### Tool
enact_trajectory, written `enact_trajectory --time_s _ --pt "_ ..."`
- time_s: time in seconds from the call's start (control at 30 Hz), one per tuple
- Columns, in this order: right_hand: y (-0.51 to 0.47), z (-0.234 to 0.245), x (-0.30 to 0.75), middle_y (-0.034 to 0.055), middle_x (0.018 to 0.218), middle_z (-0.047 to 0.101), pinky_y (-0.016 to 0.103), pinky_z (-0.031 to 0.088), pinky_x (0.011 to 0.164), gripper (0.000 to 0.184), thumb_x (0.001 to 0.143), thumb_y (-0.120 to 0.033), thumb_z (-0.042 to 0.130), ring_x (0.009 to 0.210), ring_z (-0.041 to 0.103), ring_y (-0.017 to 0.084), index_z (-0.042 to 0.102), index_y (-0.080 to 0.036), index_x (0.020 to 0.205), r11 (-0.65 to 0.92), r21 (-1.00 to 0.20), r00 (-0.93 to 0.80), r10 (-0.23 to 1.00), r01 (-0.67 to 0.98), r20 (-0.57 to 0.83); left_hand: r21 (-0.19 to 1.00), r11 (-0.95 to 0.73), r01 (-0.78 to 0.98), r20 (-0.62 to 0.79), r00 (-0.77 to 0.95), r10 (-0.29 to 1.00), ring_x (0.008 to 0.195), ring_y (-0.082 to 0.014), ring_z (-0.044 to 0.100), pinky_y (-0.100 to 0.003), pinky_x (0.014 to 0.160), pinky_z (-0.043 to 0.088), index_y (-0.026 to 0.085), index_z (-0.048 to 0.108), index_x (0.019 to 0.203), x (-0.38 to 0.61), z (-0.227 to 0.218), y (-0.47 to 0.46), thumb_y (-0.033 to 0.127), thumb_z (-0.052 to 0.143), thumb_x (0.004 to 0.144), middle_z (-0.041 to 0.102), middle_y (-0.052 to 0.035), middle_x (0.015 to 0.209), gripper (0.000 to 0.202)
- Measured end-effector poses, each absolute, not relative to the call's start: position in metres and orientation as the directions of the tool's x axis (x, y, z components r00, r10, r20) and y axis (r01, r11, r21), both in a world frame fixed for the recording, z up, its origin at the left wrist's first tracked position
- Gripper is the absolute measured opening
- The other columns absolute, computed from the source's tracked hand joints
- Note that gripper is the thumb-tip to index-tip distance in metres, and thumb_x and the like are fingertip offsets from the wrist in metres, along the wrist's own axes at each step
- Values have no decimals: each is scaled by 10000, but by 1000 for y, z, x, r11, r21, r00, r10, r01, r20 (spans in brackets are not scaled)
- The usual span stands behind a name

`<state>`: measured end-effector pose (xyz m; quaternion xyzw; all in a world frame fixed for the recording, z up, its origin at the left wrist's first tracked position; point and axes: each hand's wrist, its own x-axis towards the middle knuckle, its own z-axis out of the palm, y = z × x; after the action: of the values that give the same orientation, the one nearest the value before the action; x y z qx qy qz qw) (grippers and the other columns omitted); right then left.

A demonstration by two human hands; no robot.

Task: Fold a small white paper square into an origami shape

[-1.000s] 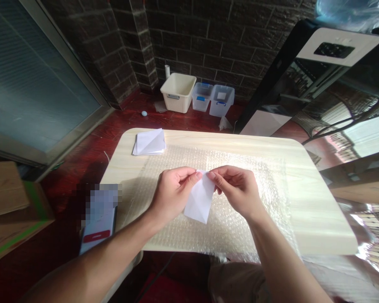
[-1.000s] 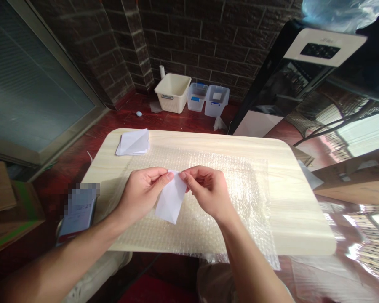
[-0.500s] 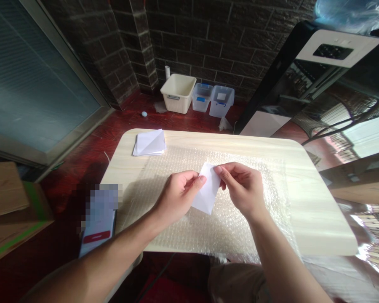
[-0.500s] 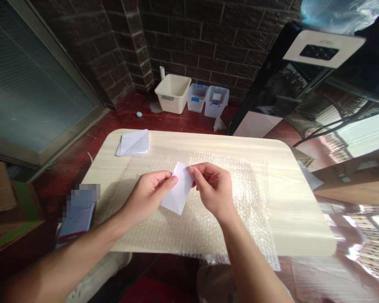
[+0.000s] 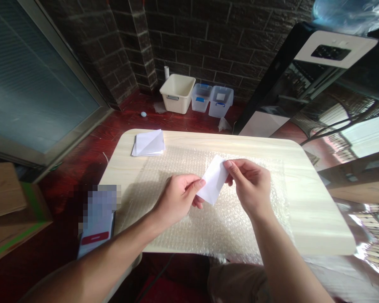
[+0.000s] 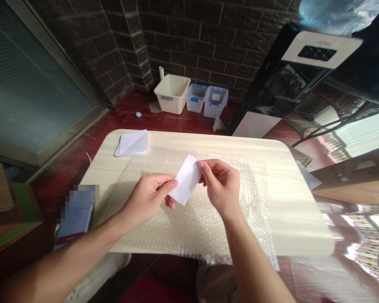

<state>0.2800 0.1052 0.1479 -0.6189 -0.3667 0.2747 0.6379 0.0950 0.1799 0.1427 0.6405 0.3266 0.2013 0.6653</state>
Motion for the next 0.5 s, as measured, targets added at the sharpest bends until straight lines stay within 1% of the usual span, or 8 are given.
enact_trajectory --time_s 0.1,0.17,0.33,0.5 --pt "105 147 282 15 590 667 294 438 486 216 904 -398 825 522 574 140 808 -198 825 83 -992 582 804 94 123 978 91 187 -194 668 718 455 -108 574 -224 474 427 173 629 701 95 144 181 437 615 1015 615 5 560 410" --pt "106 146 283 16 594 670 292 436 488 208 905 -390 827 522 574 137 809 -197 827 86 -993 593 797 86 120 979 84 186 -189 668 720 441 -93 537 -217 472 402 177 607 688 95 144 181 428 616 1015 587 21 535 412" --pt "107 142 285 10 600 673 281 430 487 198 888 -378 844 517 575 129 813 -193 826 100 -993 635 764 55 113 983 108 148 -182 708 683 509 -102 588 -226 525 440 166 628 704 95 146 182 355 638 988 625 9 612 341" --pt "106 141 285 2 587 669 266 429 483 185 890 -367 842 510 573 118 818 -193 831 113 -992 634 763 58 123 976 133 172 -217 711 668 501 -107 574 -239 525 427 162 629 680 95 147 185 355 621 988 620 5 592 364"
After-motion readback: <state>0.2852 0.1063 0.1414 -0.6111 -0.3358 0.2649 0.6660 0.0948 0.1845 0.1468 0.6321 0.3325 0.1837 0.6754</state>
